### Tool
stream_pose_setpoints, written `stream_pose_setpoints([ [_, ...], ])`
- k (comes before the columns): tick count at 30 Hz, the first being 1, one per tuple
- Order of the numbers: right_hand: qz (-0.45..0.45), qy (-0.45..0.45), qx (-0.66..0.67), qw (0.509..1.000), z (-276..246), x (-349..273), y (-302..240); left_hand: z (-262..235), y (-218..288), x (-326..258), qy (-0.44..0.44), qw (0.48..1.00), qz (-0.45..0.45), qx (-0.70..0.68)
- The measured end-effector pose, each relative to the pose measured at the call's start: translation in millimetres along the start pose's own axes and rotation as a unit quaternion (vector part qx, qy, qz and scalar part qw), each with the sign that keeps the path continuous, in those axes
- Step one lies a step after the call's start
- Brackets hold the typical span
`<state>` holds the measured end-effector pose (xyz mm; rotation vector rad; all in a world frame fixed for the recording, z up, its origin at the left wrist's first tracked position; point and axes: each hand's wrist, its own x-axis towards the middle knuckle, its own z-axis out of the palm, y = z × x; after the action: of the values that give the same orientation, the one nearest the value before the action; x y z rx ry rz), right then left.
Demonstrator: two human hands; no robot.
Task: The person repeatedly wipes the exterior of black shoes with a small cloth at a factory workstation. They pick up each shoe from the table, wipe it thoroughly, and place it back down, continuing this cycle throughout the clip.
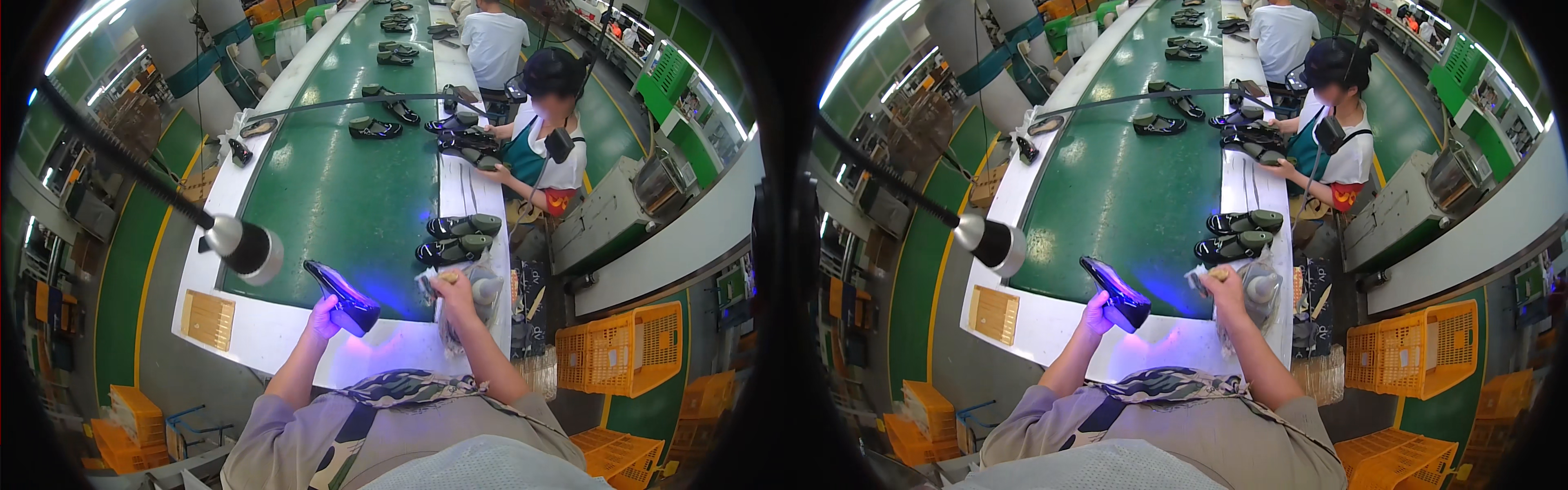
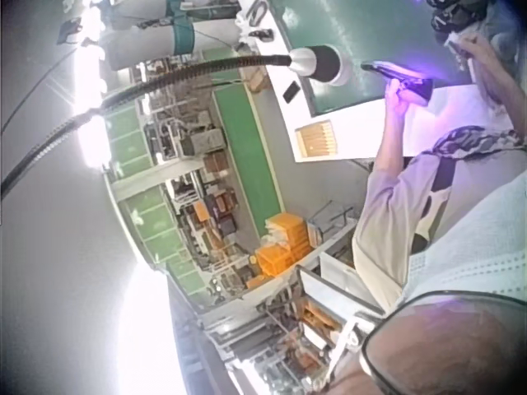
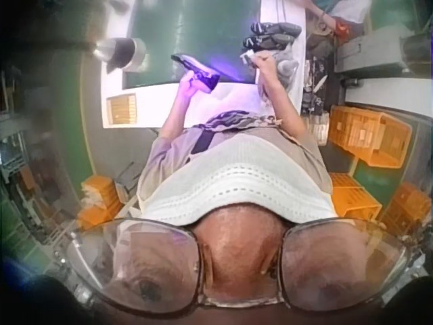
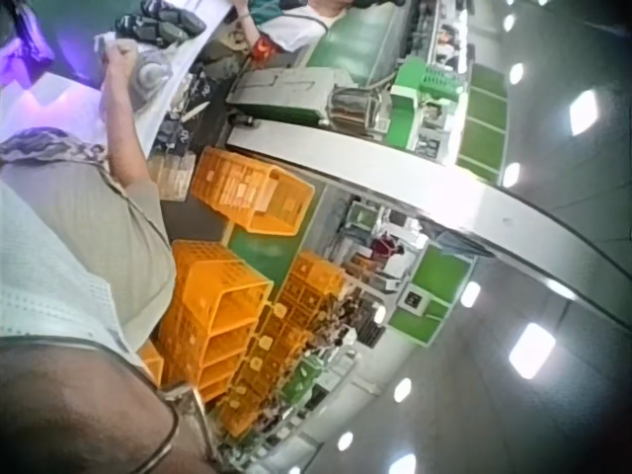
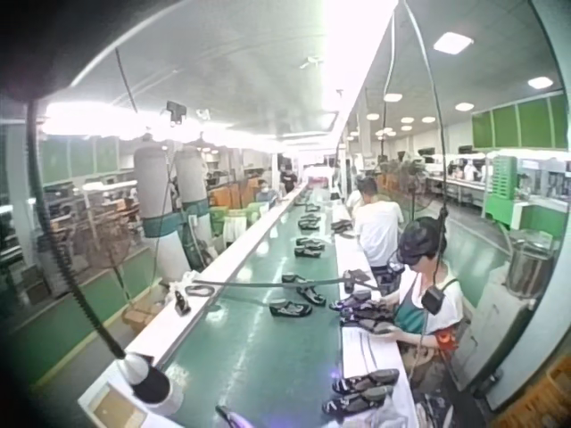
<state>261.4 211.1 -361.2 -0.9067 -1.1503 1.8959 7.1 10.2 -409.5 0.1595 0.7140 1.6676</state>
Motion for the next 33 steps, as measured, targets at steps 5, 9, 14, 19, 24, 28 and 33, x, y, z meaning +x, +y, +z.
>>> stream_pose_setpoints([
  [5, -0.033, -0.042, -0.011, 0.999, 23, -2, -23, 52, -4, -59, 0.064, 0.961, 0.153, 0.222],
  [9, -0.033, -0.088, 0.01, 0.995, 44, -9, -33, 70, 3, -95, 0.075, 0.886, 0.233, 0.394],
  [14, -0.034, -0.136, 0.038, 0.989, 61, -22, -30, 82, 2, -118, 0.089, 0.593, 0.394, 0.697],
  [19, -0.025, -0.153, 0.042, 0.987, 69, -31, -30, 95, 6, -144, 0.033, 0.66, 0.457, 0.596],
  [24, -0.026, -0.162, 0.04, 0.986, 75, -35, -37, 99, 7, -157, 0.039, 0.664, 0.426, 0.613],
  [28, -0.029, -0.172, 0.047, 0.984, 71, -32, -38, 100, 5, -154, 0.03, 0.661, 0.44, 0.607],
  [33, -0.027, -0.168, 0.043, 0.984, 66, -30, -39, 95, 4, -144, -0.001, 0.66, 0.466, 0.59],
])
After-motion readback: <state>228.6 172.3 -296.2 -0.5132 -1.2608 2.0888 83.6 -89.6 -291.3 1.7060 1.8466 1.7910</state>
